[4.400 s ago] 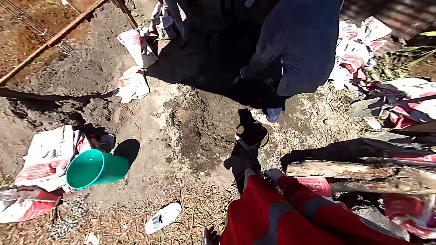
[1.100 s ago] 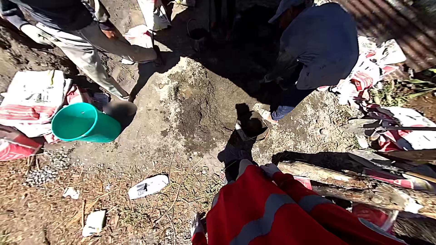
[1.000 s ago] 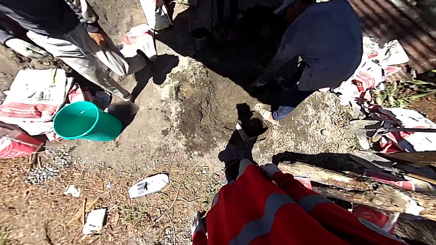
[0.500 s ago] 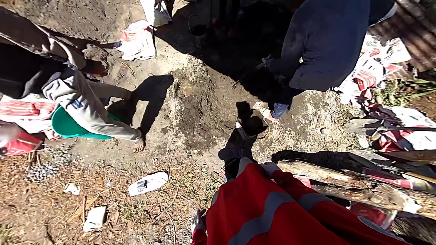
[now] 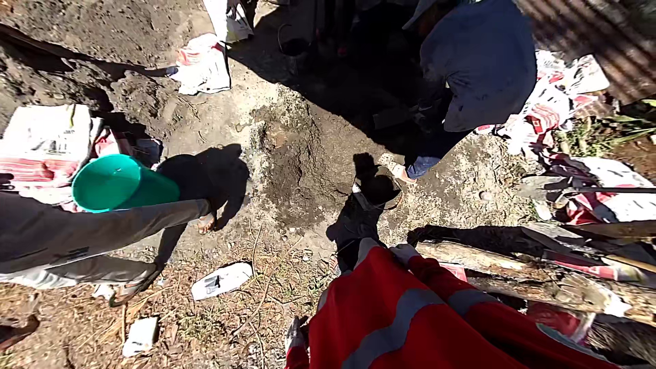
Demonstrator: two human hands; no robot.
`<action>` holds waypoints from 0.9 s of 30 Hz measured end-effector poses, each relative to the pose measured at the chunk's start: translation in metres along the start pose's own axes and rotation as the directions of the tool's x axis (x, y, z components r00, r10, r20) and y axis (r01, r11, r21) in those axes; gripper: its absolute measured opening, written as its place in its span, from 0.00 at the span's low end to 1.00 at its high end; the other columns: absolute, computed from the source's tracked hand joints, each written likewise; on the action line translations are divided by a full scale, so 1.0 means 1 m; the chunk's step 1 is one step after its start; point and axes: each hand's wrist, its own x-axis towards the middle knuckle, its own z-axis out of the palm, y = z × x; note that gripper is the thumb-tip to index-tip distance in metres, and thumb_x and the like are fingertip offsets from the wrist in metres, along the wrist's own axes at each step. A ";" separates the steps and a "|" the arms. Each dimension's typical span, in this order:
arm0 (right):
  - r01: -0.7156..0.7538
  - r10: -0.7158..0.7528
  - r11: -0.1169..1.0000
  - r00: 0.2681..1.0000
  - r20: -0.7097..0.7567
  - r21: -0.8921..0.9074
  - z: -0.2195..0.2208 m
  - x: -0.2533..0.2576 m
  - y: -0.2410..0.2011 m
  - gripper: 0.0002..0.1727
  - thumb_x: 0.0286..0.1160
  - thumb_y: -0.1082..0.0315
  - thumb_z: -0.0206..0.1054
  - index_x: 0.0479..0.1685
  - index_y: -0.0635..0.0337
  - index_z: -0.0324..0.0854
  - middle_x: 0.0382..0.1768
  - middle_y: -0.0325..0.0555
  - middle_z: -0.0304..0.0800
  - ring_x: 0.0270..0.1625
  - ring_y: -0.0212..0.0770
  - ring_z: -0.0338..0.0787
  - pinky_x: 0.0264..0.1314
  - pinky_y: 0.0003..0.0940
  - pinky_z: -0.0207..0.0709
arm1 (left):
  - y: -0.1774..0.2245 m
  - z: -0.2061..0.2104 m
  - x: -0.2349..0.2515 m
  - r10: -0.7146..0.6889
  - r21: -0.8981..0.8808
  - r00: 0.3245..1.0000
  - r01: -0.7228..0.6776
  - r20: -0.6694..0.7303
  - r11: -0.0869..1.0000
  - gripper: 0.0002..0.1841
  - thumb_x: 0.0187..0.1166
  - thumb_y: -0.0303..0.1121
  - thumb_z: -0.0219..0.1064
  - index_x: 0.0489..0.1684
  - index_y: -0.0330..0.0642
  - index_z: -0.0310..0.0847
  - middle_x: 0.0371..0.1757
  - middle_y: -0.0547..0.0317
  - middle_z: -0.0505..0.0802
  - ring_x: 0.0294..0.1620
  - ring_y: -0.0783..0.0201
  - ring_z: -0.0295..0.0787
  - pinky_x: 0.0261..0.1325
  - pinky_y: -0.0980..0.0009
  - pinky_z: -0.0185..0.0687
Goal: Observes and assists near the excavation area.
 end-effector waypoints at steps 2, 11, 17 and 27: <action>-0.005 0.005 1.000 1.000 -0.001 0.002 0.000 -0.001 -0.002 0.30 0.92 0.48 0.52 0.67 0.67 0.83 0.71 0.64 0.84 0.78 0.57 0.80 0.82 0.57 0.67 | -0.002 0.001 0.003 0.017 -0.001 1.000 -0.017 -0.017 1.000 0.34 0.97 0.53 0.38 0.65 0.31 0.82 0.39 0.42 0.95 0.31 0.58 0.90 0.39 0.59 0.84; 0.008 -0.008 0.999 1.000 0.006 -0.045 -0.001 -0.001 -0.003 0.31 0.93 0.47 0.50 0.69 0.66 0.82 0.73 0.64 0.83 0.80 0.57 0.79 0.83 0.58 0.66 | -0.007 0.001 0.003 0.001 0.009 1.000 -0.001 -0.010 1.000 0.34 0.97 0.53 0.37 0.65 0.31 0.82 0.42 0.40 0.94 0.35 0.55 0.90 0.42 0.57 0.84; 0.010 -0.010 0.999 1.000 -0.001 -0.050 0.000 0.004 0.001 0.31 0.92 0.47 0.51 0.67 0.66 0.84 0.71 0.64 0.84 0.78 0.58 0.80 0.82 0.58 0.67 | -0.008 0.002 0.000 0.016 0.024 1.000 -0.016 -0.002 1.000 0.34 0.97 0.52 0.36 0.65 0.30 0.82 0.44 0.40 0.94 0.36 0.56 0.89 0.43 0.57 0.83; -0.005 0.005 1.000 1.000 -0.007 0.007 0.003 0.002 -0.001 0.30 0.93 0.47 0.52 0.69 0.66 0.83 0.72 0.63 0.84 0.80 0.57 0.79 0.84 0.58 0.66 | -0.010 0.001 0.003 0.011 0.018 1.000 -0.011 -0.018 1.000 0.34 0.97 0.52 0.36 0.66 0.29 0.81 0.47 0.38 0.94 0.40 0.54 0.90 0.49 0.55 0.84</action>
